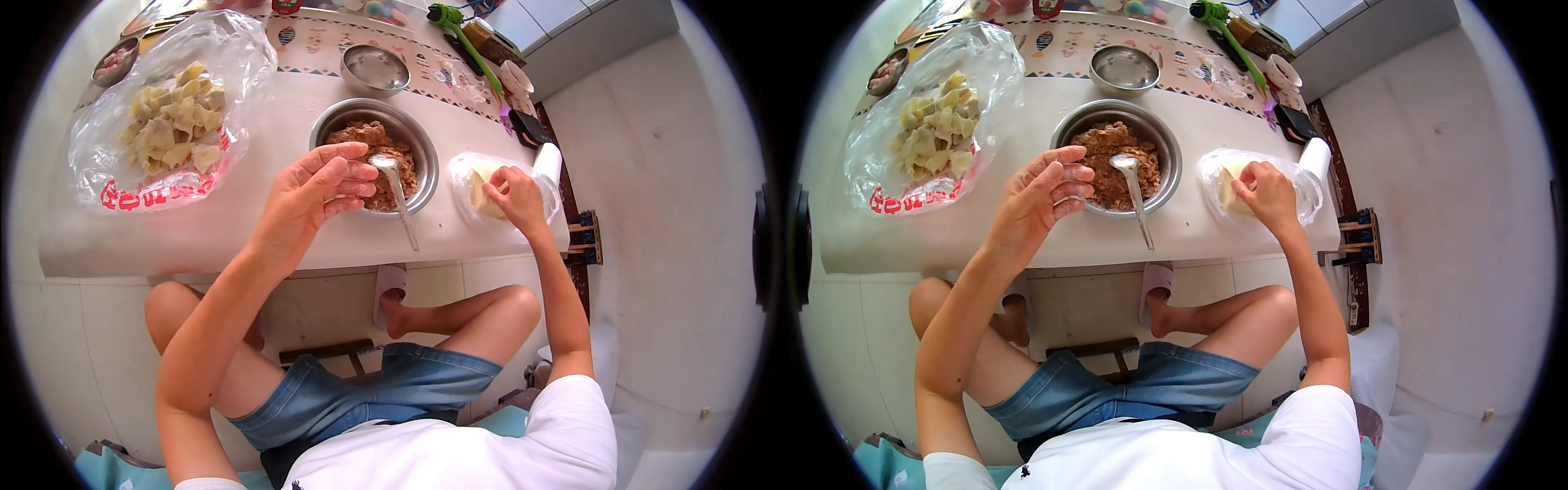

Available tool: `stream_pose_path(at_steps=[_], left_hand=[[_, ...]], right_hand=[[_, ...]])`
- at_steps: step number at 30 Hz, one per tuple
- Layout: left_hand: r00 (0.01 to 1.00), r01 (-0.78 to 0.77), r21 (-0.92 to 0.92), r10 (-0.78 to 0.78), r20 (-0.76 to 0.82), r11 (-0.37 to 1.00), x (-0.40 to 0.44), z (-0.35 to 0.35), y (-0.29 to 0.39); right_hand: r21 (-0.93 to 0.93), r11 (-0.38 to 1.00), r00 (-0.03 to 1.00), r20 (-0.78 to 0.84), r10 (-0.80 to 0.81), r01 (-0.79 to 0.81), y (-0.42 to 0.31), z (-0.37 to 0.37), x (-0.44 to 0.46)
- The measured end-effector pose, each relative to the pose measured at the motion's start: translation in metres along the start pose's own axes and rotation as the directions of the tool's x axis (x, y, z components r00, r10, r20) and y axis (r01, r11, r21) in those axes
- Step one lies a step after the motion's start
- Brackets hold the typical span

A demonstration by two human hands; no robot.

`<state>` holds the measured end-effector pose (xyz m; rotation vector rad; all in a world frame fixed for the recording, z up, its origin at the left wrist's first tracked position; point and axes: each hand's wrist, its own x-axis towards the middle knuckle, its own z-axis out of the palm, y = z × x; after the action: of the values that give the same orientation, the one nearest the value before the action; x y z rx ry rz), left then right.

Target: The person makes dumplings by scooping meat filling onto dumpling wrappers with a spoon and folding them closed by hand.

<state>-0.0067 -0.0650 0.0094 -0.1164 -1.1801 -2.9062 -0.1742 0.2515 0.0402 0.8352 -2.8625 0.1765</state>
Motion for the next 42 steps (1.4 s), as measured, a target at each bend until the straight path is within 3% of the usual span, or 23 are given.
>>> stream_pose_path(at_steps=[4, 7, 8, 11, 13, 15, 16, 19, 22, 24, 31, 34, 36, 39, 40, 42], left_hand=[[1.0, 0.025, 0.031, -0.025, 0.002, 0.999, -0.001, 0.003, -0.002], [0.994, 0.078, 0.059, -0.083, 0.077, 0.995, -0.003, 0.01, -0.008], [0.987, 0.1, 0.069, -0.107, 0.119, 0.993, -0.004, 0.014, -0.011], [0.949, 0.146, 0.179, -0.189, 0.252, 0.973, -0.006, 0.026, -0.017], [0.944, 0.107, 0.2, -0.162, 0.286, 0.974, -0.005, 0.035, -0.021], [0.954, 0.048, 0.162, -0.093, 0.285, 0.986, -0.007, 0.041, -0.031], [0.976, 0.068, 0.11, -0.089, 0.201, 0.992, -0.007, 0.047, -0.03], [0.982, -0.016, 0.121, -0.007, 0.186, 0.993, -0.005, 0.037, -0.036], [0.99, -0.086, 0.324, 0.044, 0.135, 0.942, -0.01, 0.036, -0.032], [0.989, -0.061, 0.366, 0.007, 0.148, 0.928, -0.012, 0.033, -0.032], [0.989, -0.081, 0.464, 0.015, 0.144, 0.882, -0.018, 0.026, -0.029], [0.994, -0.082, 0.414, 0.042, 0.105, 0.906, -0.019, 0.03, -0.03], [0.993, 0.014, 0.306, -0.049, 0.106, 0.952, -0.017, 0.025, -0.027], [0.997, 0.072, 0.114, -0.075, 0.024, 0.991, -0.014, 0.022, -0.026], [0.997, 0.071, 0.044, -0.07, -0.021, 0.997, -0.013, 0.022, -0.027], [0.988, 0.157, -0.135, -0.153, 0.038, 0.978, -0.013, 0.014, -0.025]], right_hand=[[0.337, 0.908, 0.967, 0.14, 0.214, -0.25, 0.026, 0.0, 0.005], [0.652, 0.571, 0.856, 0.267, 0.443, -0.499, 0.031, -0.014, 0.0], [0.714, 0.492, 0.838, 0.249, 0.486, -0.498, 0.029, -0.018, -0.002], [0.825, 0.495, 0.906, 0.044, 0.422, -0.271, 0.004, -0.036, -0.003], [0.756, 0.644, 0.959, -0.083, 0.272, -0.117, -0.044, -0.052, -0.01], [0.642, 0.765, 0.993, -0.117, 0.033, 0.05, -0.096, -0.054, -0.027], [0.623, 0.742, 0.969, -0.161, -0.185, 0.246, -0.123, -0.05, -0.032], [0.78, 0.61, 0.982, -0.025, -0.187, 0.136, -0.156, -0.046, -0.04], [0.88, 0.474, 0.977, 0.115, -0.18, -0.016, -0.151, -0.041, -0.04], [0.921, 0.365, 0.96, 0.214, -0.18, -0.137, -0.15, -0.037, -0.041], [0.913, 0.308, 0.933, 0.325, -0.155, -0.267, -0.158, -0.035, -0.045], [0.907, 0.274, 0.915, 0.371, -0.157, -0.32, -0.153, -0.032, -0.048], [0.896, 0.253, 0.903, 0.406, -0.138, -0.364, -0.148, -0.031, -0.049], [0.926, -0.242, 0.956, 0.291, -0.036, -0.291, -0.136, -0.02, -0.049], [0.878, -0.371, 0.942, 0.335, 0.02, -0.304, -0.131, -0.018, -0.051], [0.739, -0.61, 0.893, 0.437, 0.11, -0.286, -0.112, -0.018, -0.056]])
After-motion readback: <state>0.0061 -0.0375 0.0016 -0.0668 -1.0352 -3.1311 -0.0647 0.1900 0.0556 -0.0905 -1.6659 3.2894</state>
